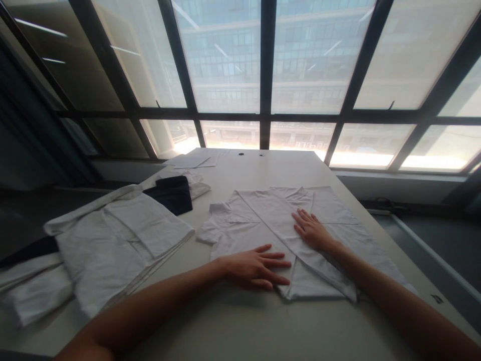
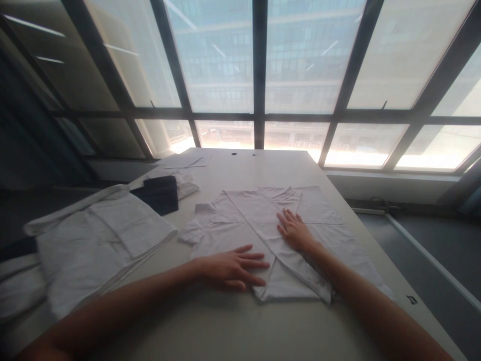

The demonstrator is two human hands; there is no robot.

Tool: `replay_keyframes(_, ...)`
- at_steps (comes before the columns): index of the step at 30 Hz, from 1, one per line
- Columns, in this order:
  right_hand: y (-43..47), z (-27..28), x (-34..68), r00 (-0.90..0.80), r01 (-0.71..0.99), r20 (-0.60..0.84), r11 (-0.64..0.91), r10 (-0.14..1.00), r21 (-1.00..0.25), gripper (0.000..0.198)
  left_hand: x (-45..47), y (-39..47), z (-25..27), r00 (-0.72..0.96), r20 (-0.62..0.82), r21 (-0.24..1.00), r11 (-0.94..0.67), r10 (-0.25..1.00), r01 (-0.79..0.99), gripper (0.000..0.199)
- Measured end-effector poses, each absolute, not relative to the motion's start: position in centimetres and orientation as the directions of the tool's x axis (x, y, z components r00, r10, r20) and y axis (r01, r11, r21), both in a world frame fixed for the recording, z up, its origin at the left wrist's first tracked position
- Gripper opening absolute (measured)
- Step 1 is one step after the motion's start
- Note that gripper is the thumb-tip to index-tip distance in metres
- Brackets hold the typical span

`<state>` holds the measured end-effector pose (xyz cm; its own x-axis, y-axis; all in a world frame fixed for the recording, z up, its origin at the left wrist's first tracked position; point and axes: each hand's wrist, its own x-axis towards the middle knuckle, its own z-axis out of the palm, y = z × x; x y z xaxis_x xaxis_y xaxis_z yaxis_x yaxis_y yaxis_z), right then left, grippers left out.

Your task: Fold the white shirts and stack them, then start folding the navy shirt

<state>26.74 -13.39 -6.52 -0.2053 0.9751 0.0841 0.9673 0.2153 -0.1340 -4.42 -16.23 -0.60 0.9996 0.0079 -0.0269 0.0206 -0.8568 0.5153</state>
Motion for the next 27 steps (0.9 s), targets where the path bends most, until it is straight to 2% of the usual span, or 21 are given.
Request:
replay_keyframes(17, -13.4, -6.6, 26.7, -0.205, 0.967, 0.094, 0.216, 0.974, -0.137, 0.061, -4.5, -16.1, -0.8, 1.0, -0.016, 0.503, -0.864, -0.021, -0.01, 0.052)
replay_keyframes(23, -13.3, -6.5, 26.7, -0.202, 0.967, 0.081, 0.212, 0.976, -0.139, 0.061, -4.5, -15.9, -0.9, 0.998, 0.015, 0.578, -0.815, 0.065, 0.044, 0.056)
replay_keyframes(27, -13.5, -6.2, 26.7, -0.201, 0.967, 0.079, 0.211, 0.976, -0.146, 0.062, -4.5, -15.2, -1.5, 0.969, 0.112, 0.576, -0.809, 0.22, 0.117, 0.051)
